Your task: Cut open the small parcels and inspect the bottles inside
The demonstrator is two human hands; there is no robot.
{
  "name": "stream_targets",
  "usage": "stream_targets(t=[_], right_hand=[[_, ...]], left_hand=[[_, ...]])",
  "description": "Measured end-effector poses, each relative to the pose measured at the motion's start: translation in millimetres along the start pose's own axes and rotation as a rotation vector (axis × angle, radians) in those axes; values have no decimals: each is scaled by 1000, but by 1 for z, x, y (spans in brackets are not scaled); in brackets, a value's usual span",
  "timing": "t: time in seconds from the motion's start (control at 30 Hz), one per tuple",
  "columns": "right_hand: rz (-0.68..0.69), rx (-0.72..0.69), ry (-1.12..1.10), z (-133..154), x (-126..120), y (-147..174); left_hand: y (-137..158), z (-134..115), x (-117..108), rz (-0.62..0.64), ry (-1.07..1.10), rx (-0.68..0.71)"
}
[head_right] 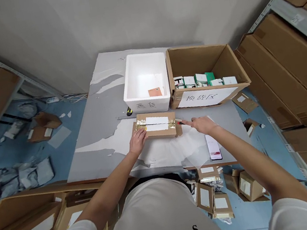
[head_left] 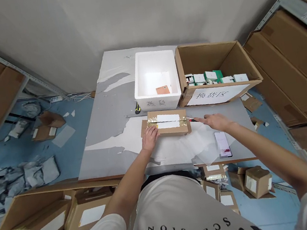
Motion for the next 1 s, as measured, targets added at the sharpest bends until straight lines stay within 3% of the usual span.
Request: stream_targets(t=[0.2,0.33,0.4,0.47,0.6,0.7,0.87,1.0], right_hand=[[-135,100,-112,-2,48,49],[-375,380,-337,-18,87,78],[-471,546,-464,-12,113,81],[-439,685,-592,4,142,73],[-215,911,-703,40,185,38],[-225,898,-637,40,192,11],[-212,802,-538,10,194,-18],[-175,794,-578,-2,200,-29]], left_hand=[[1,0,-6,41,1,44],[-1,-3,-12,39,7,48],[-2,-5,-14,12,22,33],[-4,-7,-14,-2,47,-15],[-11,-8,-12,-17,118,-177],[-14,-7,-12,-45,213,-238],[-14,-2,-10,-122,354,-362],[-10,7,-4,-58,547,-478]])
Point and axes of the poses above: each hand's wrist, its own y-axis away from the middle knuckle, its own x-axis out of the palm, z = x × y, the point moved 2 cm from there along -y, towards the middle knuckle, and after that the axes turned 6 degrees about -y, right-handed, at the moved point
